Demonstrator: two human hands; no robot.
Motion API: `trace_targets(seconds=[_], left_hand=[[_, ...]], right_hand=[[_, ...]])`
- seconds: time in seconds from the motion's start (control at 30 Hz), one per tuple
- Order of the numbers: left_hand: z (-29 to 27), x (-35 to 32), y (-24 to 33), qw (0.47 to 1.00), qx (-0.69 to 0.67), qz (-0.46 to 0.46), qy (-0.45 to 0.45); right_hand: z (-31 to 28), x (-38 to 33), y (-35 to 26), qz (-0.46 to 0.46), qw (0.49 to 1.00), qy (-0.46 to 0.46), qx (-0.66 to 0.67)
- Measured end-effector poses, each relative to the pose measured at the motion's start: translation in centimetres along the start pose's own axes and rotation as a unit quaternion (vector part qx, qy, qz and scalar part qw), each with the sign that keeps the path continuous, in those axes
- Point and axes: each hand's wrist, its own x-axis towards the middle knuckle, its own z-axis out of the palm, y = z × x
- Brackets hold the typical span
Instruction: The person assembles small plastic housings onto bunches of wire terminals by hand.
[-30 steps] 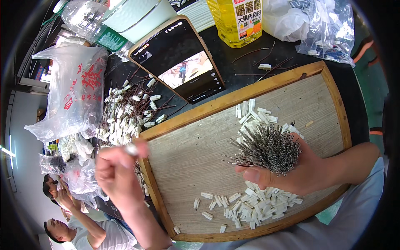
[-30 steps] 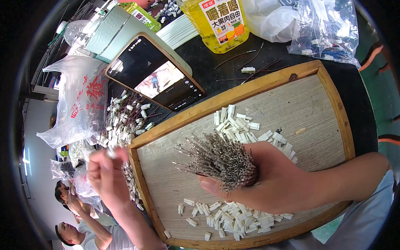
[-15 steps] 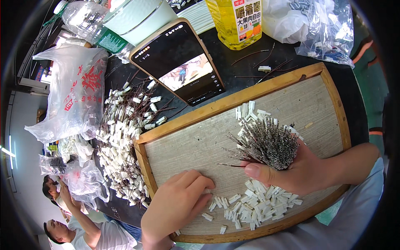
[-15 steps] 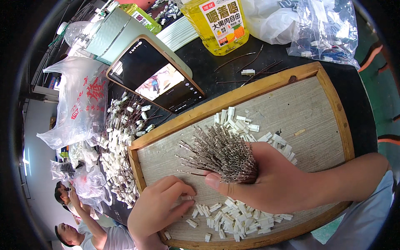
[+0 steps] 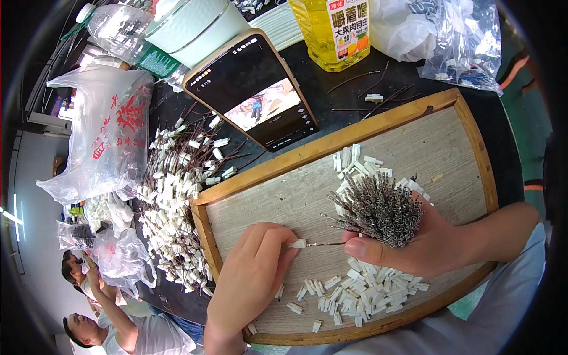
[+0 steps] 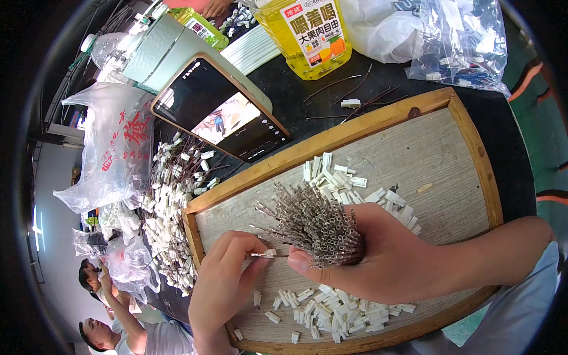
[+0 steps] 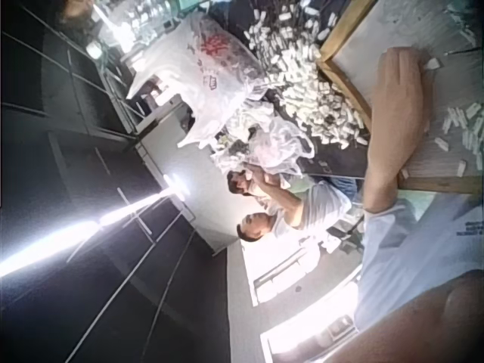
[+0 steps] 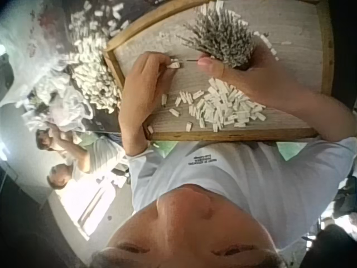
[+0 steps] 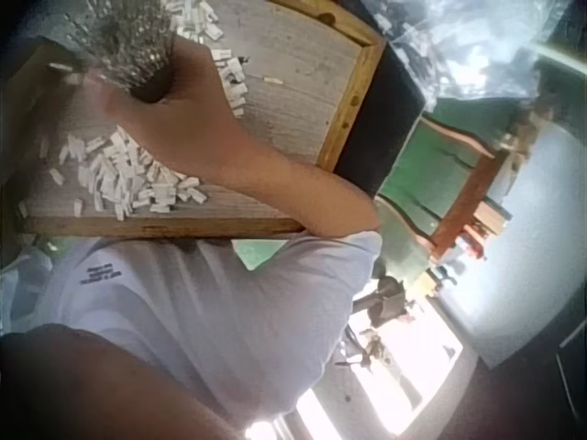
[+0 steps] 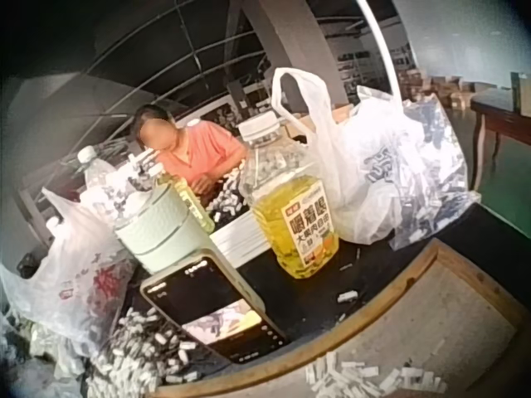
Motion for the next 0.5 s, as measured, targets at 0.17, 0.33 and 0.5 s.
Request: trace_targets(seconds=[0.17,0.33,0.5], left_hand=[[-0.1,-0.5,0.58,0.985,-0.146,0.02,0.094],[0.07,-0.68,0.19,0.967,-0.195,0.061,0.153],[0.06,-0.79,0.28,0.966,-0.197,0.061,0.157]], right_hand=[[0.04,-0.02,0.11,0.007,1.0,-0.009,0.017],[-0.05,0.03,-0.01,-0.001,1.0,-0.021,-0.006],[0.03,0.07,0.26,-0.007,1.0,-0.026,-0.004]])
